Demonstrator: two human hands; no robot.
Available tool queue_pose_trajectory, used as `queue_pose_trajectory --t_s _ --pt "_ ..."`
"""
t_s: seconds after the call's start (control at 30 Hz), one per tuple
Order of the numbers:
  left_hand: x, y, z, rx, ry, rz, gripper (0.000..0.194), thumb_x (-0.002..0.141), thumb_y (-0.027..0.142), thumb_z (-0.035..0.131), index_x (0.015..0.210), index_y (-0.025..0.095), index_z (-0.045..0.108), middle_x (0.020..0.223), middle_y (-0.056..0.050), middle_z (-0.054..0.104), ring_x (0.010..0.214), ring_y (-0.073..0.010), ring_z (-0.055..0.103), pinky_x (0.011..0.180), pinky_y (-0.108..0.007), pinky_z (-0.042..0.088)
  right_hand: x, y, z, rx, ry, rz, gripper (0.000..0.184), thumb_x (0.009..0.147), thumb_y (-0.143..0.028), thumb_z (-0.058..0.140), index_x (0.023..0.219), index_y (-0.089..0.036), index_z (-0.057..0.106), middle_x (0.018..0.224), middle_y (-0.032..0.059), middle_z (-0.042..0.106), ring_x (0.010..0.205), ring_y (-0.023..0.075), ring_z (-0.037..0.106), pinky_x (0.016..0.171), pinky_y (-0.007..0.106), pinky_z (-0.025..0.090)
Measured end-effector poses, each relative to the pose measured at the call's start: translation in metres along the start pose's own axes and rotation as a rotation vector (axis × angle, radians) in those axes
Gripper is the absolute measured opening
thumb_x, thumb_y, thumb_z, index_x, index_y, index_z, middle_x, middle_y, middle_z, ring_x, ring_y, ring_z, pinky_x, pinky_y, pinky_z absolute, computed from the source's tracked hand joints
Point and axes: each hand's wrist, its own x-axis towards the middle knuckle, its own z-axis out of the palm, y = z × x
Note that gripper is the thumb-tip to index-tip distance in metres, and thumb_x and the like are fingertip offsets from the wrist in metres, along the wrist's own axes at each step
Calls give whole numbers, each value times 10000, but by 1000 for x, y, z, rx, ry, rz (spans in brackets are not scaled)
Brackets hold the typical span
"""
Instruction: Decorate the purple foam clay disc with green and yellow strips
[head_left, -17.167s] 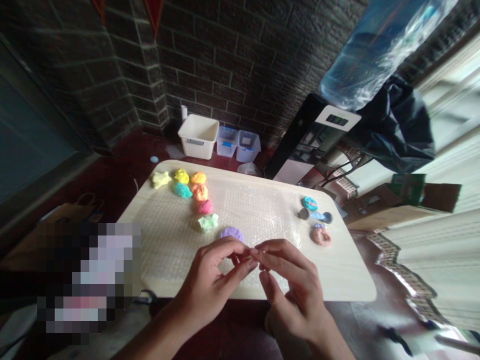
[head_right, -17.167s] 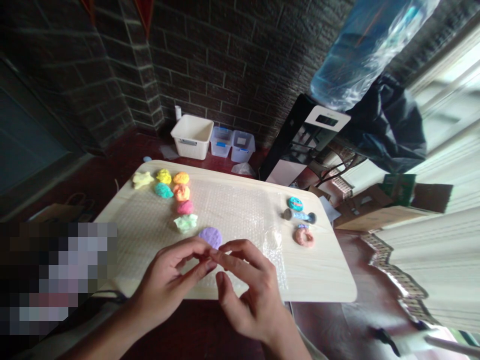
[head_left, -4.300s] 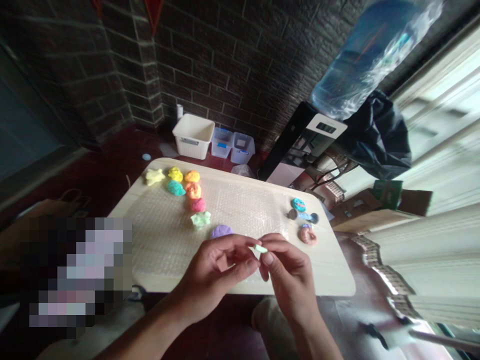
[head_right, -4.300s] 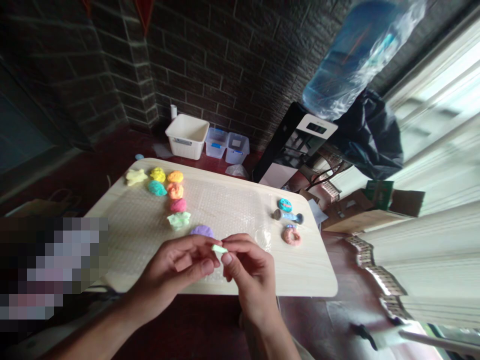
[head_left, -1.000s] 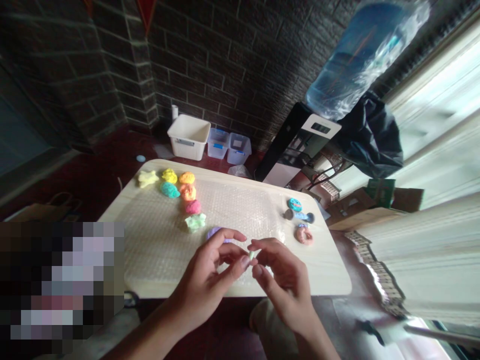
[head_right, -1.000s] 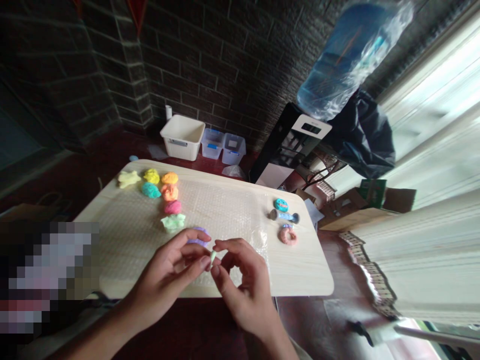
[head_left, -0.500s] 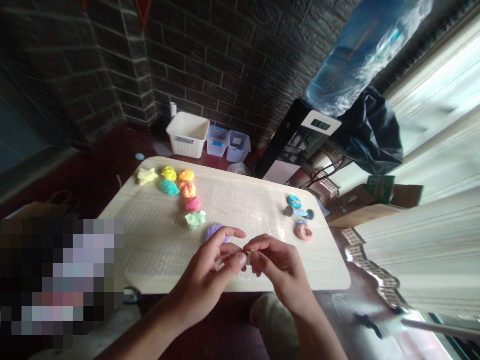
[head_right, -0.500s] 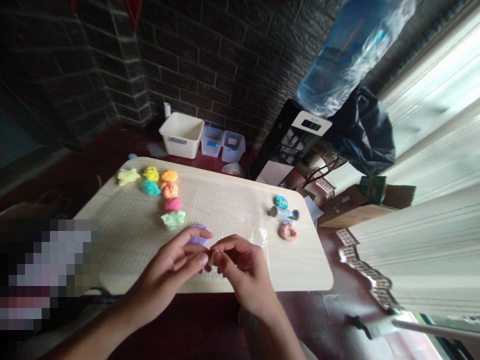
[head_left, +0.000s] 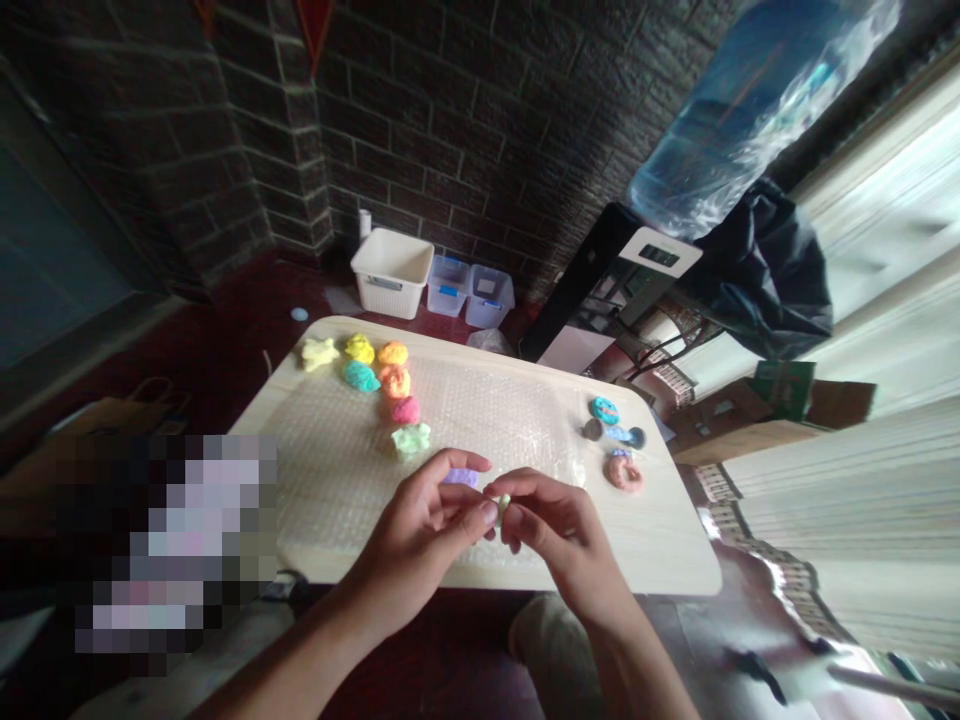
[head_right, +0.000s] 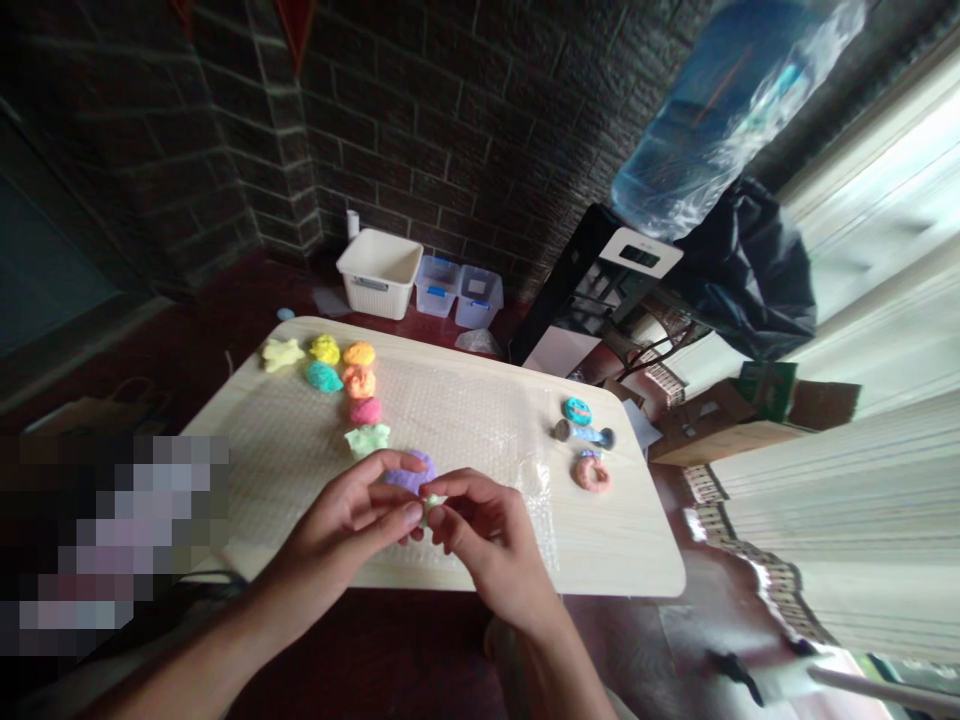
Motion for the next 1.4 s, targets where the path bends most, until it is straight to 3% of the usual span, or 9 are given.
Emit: queue_pose_trajectory --t_s 0.2,0.4,0.5,0.67,0.87,1.0,1.13,1.4 --pt "1 -3 -6 29 67 20 388 935 345 749 1256 209 578 963 -36 765 909 -186 723 852 -320 538 8 2 8 19 46 -37 64 894 -281 836 941 -238 835 959 53 760 713 122 619 610 237 483" --pt "5 5 -20 121 357 104 233 938 360 672 1081 184 622 947 -63 777 865 -200 712 784 -323 527 17 11 8 -49 118 44 169 864 -366 862 891 -205 819 789 50 765 611 109 566 579 240 461" --pt "5 8 -26 117 417 92 219 918 357 674 1035 178 627 916 -61 779 801 -193 703 737 -314 516 24 23 3 -99 157 101 271 800 -430 902 878 -184 818 651 29 713 562 120 561 543 249 452" --pt "7 2 -34 191 386 98 208 924 372 657 1025 193 626 923 -52 767 838 -207 719 716 -298 511 41 48 -11 -169 262 192 418 683 -518 946 835 -155 804 599 22 692 529 127 565 517 260 446" --pt "12 -16 -44 774 338 121 118 948 283 610 1020 202 656 951 -67 752 874 -233 712 747 -338 521 53 66 -8 -164 251 267 413 665 -487 951 801 -135 780 613 38 707 552 142 590 541 276 461" --pt "15 -31 -45 1000 309 131 176 924 198 598 1085 198 667 1037 -97 761 882 -252 712 788 -389 562 56 70 -3 -193 235 288 367 712 -472 904 808 -138 789 654 50 719 577 148 600 533 273 451" --pt "15 -39 -44 1068 317 108 258 926 163 586 1171 178 663 1182 -150 754 959 -288 726 864 -447 580 56 72 -3 -207 233 303 336 758 -453 845 851 -134 802 625 33 691 551 142 577 528 280 447" --pt "14 -42 -45 1031 269 -7 306 963 230 563 1253 174 642 1194 -152 762 923 -283 733 838 -452 591 54 72 2 -311 204 387 270 804 -414 805 774 -146 790 569 29 663 498 127 538 490 269 412"
